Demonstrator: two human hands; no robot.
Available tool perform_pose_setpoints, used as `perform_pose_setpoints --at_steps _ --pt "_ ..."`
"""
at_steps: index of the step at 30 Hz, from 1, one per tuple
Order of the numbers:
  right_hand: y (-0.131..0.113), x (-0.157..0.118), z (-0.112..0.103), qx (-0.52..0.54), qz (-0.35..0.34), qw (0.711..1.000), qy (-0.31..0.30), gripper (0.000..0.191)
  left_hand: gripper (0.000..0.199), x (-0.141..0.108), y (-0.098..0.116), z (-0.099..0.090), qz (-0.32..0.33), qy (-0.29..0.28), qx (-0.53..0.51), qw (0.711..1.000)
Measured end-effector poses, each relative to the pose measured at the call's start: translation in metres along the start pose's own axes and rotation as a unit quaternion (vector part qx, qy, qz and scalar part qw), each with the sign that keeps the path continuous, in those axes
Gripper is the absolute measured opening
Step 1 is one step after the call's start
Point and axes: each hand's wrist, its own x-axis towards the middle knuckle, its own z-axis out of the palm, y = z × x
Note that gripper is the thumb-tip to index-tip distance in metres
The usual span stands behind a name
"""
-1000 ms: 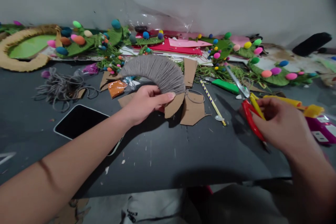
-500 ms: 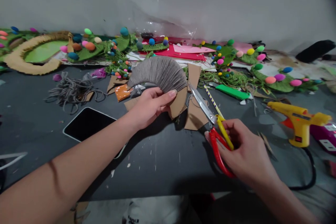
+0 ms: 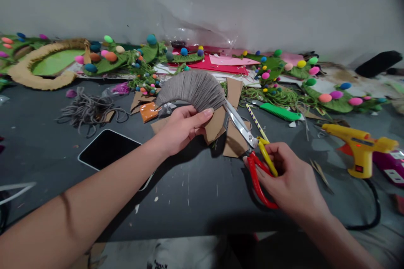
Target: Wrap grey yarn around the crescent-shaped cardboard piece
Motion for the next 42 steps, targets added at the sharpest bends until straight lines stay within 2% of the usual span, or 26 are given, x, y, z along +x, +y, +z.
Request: perform_pose_setpoints --at_steps 8,16,23,25,27,30,37,40,42 --pt "0.0 0.004 -0.001 -0.009 -0.001 1.0 0.002 0.029 0.042 0.001 -0.002 -0.002 -0.003 -0.001 0.001 1.0" --pt "0.003 0.003 -0.012 -0.065 -0.012 0.997 0.034 0.027 0.043 0.001 -0.001 -0.001 0.001 -0.003 0.004 1.0" --pt "0.013 0.019 -0.03 -0.063 0.044 0.992 0.097 0.039 0.043 -0.001 0.0 0.001 0.001 -0.003 0.023 1.0" --pt "0.014 0.02 -0.036 -0.076 0.035 0.992 0.091 0.044 0.041 -0.002 0.0 0.002 0.006 -0.013 0.033 0.999" --pt "0.014 0.018 -0.04 -0.1 -0.001 0.992 0.079 0.047 0.039 -0.002 -0.001 0.002 0.01 -0.022 0.041 0.999" --pt "0.013 0.013 -0.038 -0.111 -0.04 0.99 0.075 0.047 0.038 -0.003 -0.001 0.002 0.012 -0.027 0.04 0.999" --pt "0.002 0.002 -0.019 -0.004 0.003 1.0 -0.023 0.038 0.04 -0.002 -0.002 0.002 0.017 -0.013 0.028 0.999" --pt "0.001 0.001 -0.017 0.002 0.011 1.0 -0.016 0.038 0.038 -0.001 -0.002 0.001 0.016 -0.012 0.043 0.999" --pt "0.003 0.003 -0.019 -0.021 0.003 1.0 0.01 0.037 0.036 -0.001 -0.003 -0.001 0.008 -0.016 0.061 0.998"
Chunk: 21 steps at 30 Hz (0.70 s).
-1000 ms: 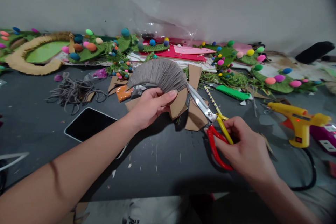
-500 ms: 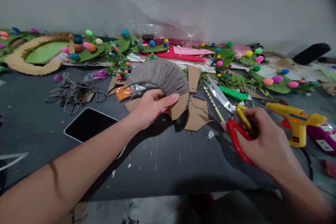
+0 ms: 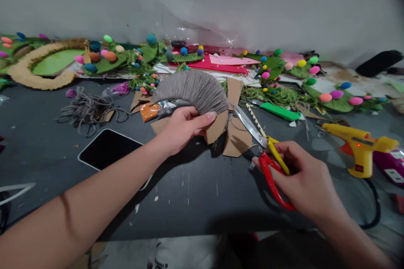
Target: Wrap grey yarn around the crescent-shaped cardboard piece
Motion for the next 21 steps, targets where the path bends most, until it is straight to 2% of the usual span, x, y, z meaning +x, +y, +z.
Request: perform_pose_setpoints --at_steps 3,6,8,14,21 --pt "0.009 0.005 -0.007 -0.09 -0.071 0.992 0.052 0.038 0.03 0.0 -0.002 -0.003 -0.01 -0.014 0.056 0.998" --pt "0.022 0.01 -0.019 -0.19 -0.167 0.963 0.091 0.04 0.027 -0.001 -0.003 -0.005 -0.023 -0.034 0.125 0.991" --pt "0.028 0.013 -0.026 -0.226 -0.205 0.947 0.103 0.041 0.027 -0.002 -0.002 -0.006 -0.036 -0.041 0.158 0.986" --pt "0.038 0.015 -0.042 -0.271 -0.247 0.927 0.077 0.042 0.027 -0.004 0.005 -0.006 -0.048 -0.083 0.191 0.977" --pt "0.046 0.013 -0.051 -0.258 -0.268 0.927 0.049 0.042 0.02 -0.002 0.006 -0.009 -0.065 -0.142 0.192 0.969"
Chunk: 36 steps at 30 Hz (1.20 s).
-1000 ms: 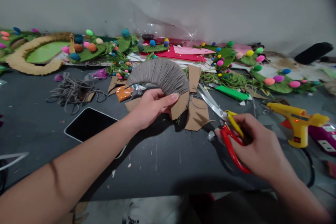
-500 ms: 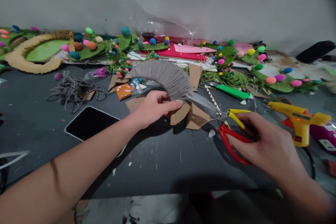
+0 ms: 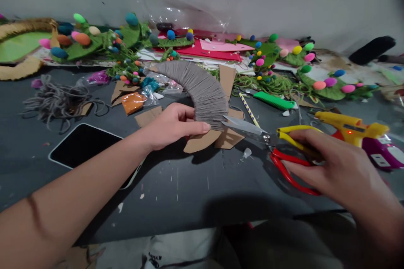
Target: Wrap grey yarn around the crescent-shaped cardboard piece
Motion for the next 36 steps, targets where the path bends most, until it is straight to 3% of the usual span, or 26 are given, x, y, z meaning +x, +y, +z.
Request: perform_pose_setpoints --at_steps 11,20,30,36 --pt "-0.0015 0.0012 -0.0005 0.035 -0.021 0.999 -0.012 0.038 0.017 -0.0005 -0.0004 -0.0011 0.002 -0.042 -0.021 0.999" --pt "-0.0005 0.0003 -0.0013 0.06 0.002 0.998 -0.031 0.03 0.013 -0.0006 -0.0009 -0.0023 0.012 -0.053 -0.049 0.997" --pt "0.0018 -0.0004 -0.0028 0.056 0.013 0.998 -0.034 0.035 0.013 -0.0014 0.0009 -0.0001 0.009 -0.049 -0.035 0.998" --pt "0.003 -0.0034 -0.003 0.043 0.021 0.999 -0.022 0.023 0.016 -0.0024 0.001 -0.0026 0.0 -0.048 -0.011 0.999"
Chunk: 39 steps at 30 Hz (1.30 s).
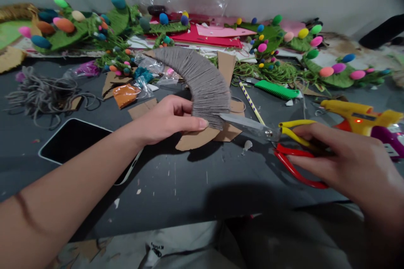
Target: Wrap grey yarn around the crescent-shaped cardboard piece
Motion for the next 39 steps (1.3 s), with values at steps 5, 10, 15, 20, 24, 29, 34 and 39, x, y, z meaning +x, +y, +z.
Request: perform_pose_setpoints --at_steps 5,10,15,20,24,29,34,39 --pt "-0.002 0.002 -0.001 -0.005 0.003 1.0 0.005 0.02 0.016 0.001 -0.001 0.0 0.0 0.005 0.018 1.0" --pt "-0.002 0.002 0.0 0.003 0.009 1.0 0.026 0.021 0.016 0.002 0.0 0.001 -0.003 0.002 0.016 1.0" --pt "-0.003 0.004 0.004 0.08 0.152 0.983 0.067 0.027 0.016 0.0 0.0 0.001 0.003 -0.003 0.002 1.0" --pt "0.009 0.015 0.012 0.041 0.28 0.958 0.048 0.042 0.018 0.0 -0.002 0.001 0.007 -0.014 -0.002 1.0" --pt "0.02 0.018 0.016 0.026 0.267 0.963 0.0 0.048 0.021 0.0 -0.001 0.002 0.011 -0.024 0.0 1.0" --pt "0.03 0.017 0.021 0.002 0.19 0.981 -0.051 0.044 0.015 0.0 0.0 0.002 -0.002 -0.034 0.019 0.999" --pt "0.013 0.023 0.016 0.022 0.095 0.995 0.015 0.025 0.02 0.0 0.001 0.004 -0.011 -0.032 0.045 0.998" --pt "-0.064 0.047 0.007 0.227 0.001 0.969 0.1 0.011 0.024 0.001 0.002 0.005 -0.028 -0.05 0.08 0.995"
